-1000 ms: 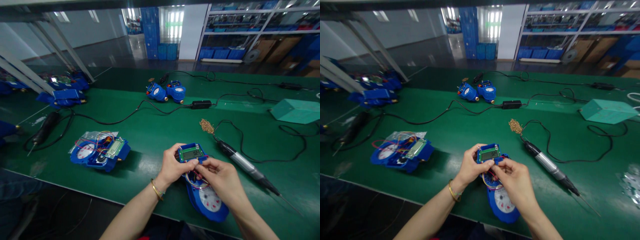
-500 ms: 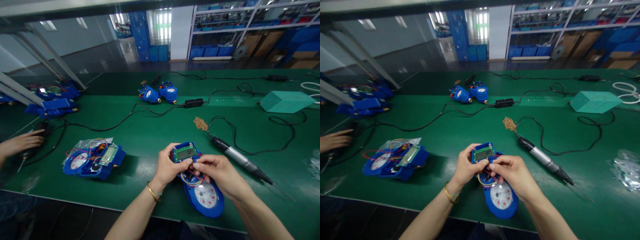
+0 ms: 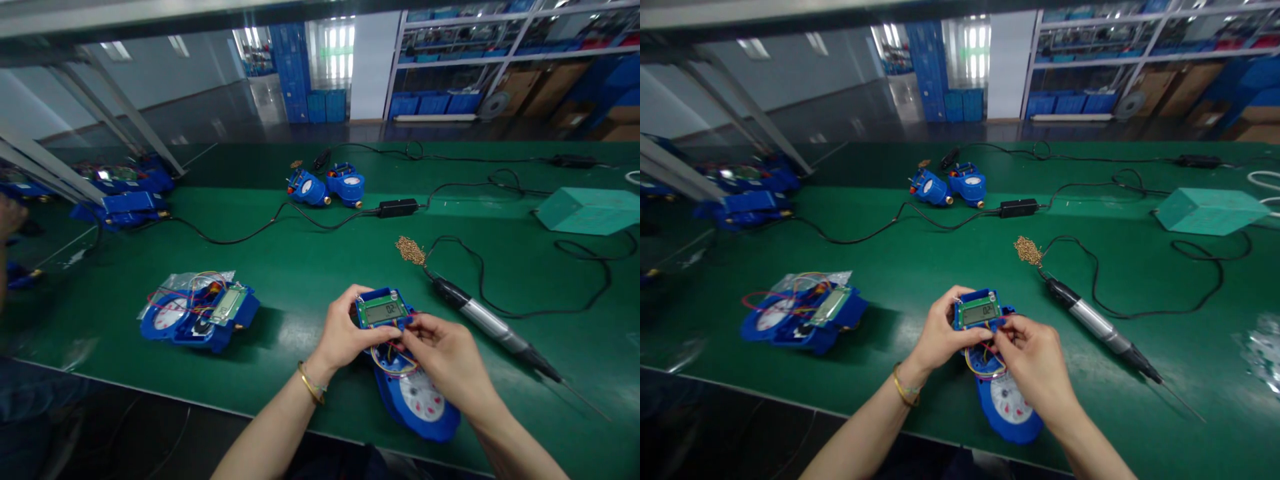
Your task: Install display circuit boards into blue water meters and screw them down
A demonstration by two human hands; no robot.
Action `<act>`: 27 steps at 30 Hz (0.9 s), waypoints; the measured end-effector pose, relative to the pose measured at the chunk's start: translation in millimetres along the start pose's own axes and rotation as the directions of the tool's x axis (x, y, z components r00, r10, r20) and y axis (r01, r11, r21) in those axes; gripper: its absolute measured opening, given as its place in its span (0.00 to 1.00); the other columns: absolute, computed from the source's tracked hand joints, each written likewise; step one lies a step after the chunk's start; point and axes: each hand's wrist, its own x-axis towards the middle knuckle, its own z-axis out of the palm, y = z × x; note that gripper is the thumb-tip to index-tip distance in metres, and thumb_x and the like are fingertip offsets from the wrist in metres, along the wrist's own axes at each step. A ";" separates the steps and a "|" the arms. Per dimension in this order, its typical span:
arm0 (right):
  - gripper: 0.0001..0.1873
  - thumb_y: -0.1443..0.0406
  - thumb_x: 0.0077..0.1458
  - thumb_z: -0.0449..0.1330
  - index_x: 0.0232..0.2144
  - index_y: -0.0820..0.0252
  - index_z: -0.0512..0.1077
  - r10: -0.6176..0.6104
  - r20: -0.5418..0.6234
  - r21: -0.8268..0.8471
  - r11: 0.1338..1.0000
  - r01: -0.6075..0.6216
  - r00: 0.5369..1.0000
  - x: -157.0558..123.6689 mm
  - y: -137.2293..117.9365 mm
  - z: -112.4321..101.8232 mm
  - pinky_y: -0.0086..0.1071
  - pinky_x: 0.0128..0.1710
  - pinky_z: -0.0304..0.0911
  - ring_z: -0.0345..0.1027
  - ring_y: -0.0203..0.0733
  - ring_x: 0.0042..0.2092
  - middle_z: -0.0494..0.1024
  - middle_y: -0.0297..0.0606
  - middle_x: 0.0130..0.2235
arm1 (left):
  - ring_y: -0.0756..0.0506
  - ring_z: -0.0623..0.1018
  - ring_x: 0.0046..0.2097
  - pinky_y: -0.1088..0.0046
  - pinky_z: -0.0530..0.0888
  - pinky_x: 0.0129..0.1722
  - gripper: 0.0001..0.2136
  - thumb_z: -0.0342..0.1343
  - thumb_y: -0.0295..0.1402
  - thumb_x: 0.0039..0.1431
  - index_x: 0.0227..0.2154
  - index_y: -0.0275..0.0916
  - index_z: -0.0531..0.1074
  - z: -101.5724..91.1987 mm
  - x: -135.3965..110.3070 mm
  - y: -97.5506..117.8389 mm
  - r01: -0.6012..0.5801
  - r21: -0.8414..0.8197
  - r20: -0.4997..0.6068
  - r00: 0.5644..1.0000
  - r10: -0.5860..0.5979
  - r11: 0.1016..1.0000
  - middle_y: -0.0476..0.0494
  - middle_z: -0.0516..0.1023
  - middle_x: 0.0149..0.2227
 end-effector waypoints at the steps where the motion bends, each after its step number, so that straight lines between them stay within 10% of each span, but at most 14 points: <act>1: 0.15 0.55 0.38 0.68 0.23 0.62 0.75 0.008 -0.004 0.000 1.000 -0.008 1.000 -0.4 0.3 -0.4 0.30 0.25 0.69 0.73 0.43 0.25 0.78 0.41 0.23 | 0.47 0.76 0.38 0.74 0.72 0.39 0.25 0.73 0.38 0.40 0.41 0.37 0.72 -0.2 -0.2 -0.1 -0.011 0.022 0.007 1.000 0.011 1.000 0.47 0.78 0.37; 12: 0.24 0.47 0.36 0.72 0.23 0.63 0.77 0.014 0.074 -0.045 0.999 -0.011 0.997 -1.7 -6.2 -4.2 0.31 0.21 0.70 0.74 0.45 0.24 0.80 0.45 0.25 | 0.45 0.77 0.40 0.72 0.72 0.42 0.26 0.74 0.38 0.39 0.42 0.37 0.72 -9.3 4.7 4.2 -0.178 0.109 0.100 0.981 0.168 0.978 0.46 0.77 0.39; 18: 0.16 0.54 0.49 0.68 0.32 0.62 0.81 -0.195 0.187 -0.143 0.964 0.224 0.963 -9.4 0.6 -17.1 0.30 0.29 0.75 0.78 0.45 0.31 0.82 0.44 0.33 | 0.43 0.79 0.44 0.69 0.74 0.47 0.27 0.73 0.39 0.41 0.45 0.38 0.73 -13.1 3.5 3.0 -0.256 0.164 0.091 0.966 0.244 0.953 0.43 0.79 0.43; 23: 0.04 0.65 0.52 0.67 0.29 0.57 0.75 -0.595 0.133 -0.382 0.707 0.595 0.793 -22.2 5.9 -32.3 0.28 0.28 0.71 0.76 0.44 0.36 0.80 0.42 0.36 | 0.43 0.79 0.46 0.67 0.74 0.49 0.27 0.72 0.41 0.42 0.46 0.39 0.73 -13.6 0.0 9.1 -0.302 0.282 0.058 0.953 0.298 0.911 0.43 0.80 0.45; 27: 0.13 0.68 0.49 0.69 0.26 0.55 0.67 -0.762 -0.015 -0.509 0.563 0.651 0.648 -27.6 6.5 -32.2 0.29 0.24 0.62 0.66 0.37 0.27 0.70 0.36 0.29 | 0.42 0.79 0.49 0.64 0.74 0.53 0.27 0.72 0.40 0.44 0.48 0.39 0.72 -11.4 -2.1 13.5 -0.343 0.353 0.079 0.938 0.338 0.871 0.41 0.80 0.48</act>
